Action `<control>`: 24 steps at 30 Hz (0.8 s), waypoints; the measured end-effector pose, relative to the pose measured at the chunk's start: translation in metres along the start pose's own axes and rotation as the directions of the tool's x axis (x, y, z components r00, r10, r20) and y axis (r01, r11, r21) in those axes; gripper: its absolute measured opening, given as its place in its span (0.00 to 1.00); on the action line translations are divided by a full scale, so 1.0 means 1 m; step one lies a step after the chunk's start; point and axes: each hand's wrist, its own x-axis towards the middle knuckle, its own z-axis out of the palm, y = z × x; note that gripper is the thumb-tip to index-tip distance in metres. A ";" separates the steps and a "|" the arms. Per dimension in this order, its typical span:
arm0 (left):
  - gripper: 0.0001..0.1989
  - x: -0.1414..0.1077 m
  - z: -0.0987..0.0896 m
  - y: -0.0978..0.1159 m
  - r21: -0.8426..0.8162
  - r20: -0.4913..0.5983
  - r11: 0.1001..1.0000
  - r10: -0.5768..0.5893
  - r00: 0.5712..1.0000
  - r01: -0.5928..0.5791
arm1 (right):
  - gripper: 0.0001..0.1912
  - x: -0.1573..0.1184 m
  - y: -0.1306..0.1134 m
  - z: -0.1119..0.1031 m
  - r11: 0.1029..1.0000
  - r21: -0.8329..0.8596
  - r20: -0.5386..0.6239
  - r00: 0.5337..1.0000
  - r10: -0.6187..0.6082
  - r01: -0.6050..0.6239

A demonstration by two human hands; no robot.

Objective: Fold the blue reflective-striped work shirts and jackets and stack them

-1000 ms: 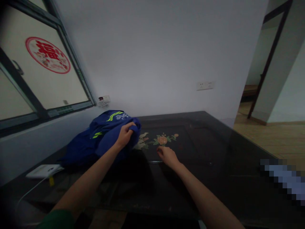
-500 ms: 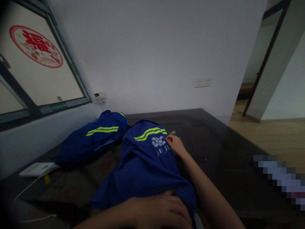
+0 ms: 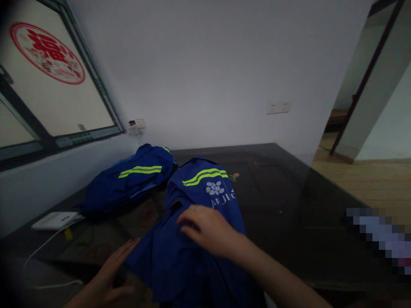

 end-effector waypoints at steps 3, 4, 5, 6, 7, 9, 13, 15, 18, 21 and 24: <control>0.34 -0.002 0.010 0.010 -0.042 0.049 0.998 -0.040 0.998 0.042 | 0.21 -0.011 -0.032 0.042 0.991 -0.058 0.229 0.968 -0.101 0.117; 0.29 0.002 0.012 0.022 -0.107 0.037 0.991 -0.073 0.997 0.076 | 0.28 -0.013 -0.034 0.056 0.990 -0.080 0.260 0.961 -0.091 0.116; 0.25 0.008 0.013 0.035 -0.193 0.020 0.975 -0.106 0.994 0.108 | 0.35 -0.014 -0.032 0.068 0.990 -0.102 0.271 0.960 -0.064 0.095; 0.22 0.014 0.013 0.049 -0.289 0.006 0.948 -0.135 0.991 0.131 | 0.42 -0.014 -0.029 0.078 0.991 -0.121 0.268 0.963 -0.024 0.058; 0.20 0.022 0.013 0.062 -0.380 -0.006 0.914 -0.156 0.988 0.142 | 0.48 -0.013 -0.023 0.087 0.991 -0.134 0.253 0.967 0.023 0.012; 0.16 0.036 0.012 0.087 -0.521 -0.049 0.842 -0.194 0.980 0.140 | 0.56 -0.010 -0.010 0.097 0.987 -0.140 0.217 0.970 0.114 -0.084; 0.12 0.066 0.007 0.111 -0.678 -0.166 0.725 -0.311 0.936 0.120 | 0.63 -0.006 0.012 0.091 0.959 -0.186 0.232 0.939 0.252 -0.211; 0.13 0.080 0.003 0.113 -0.760 -0.212 0.645 -0.366 0.906 0.082 | 0.63 -0.007 0.021 0.080 0.936 -0.248 0.241 0.919 0.311 -0.251; 0.15 0.101 -0.004 0.109 -0.840 -0.250 0.542 -0.423 0.871 0.022 | 0.48 -0.012 0.034 0.062 0.899 -0.324 0.175 0.916 0.362 -0.293; 0.17 0.114 -0.011 0.104 -0.858 -0.274 0.513 -0.458 0.845 0.000 | 0.23 -0.018 0.047 0.046 0.912 -0.273 0.075 0.938 0.338 -0.306; 0.20 0.119 -0.016 0.099 -0.836 -0.280 0.549 -0.449 0.848 0.015 | 0.13 -0.020 0.057 0.030 0.955 -0.032 -0.028 0.955 0.295 -0.296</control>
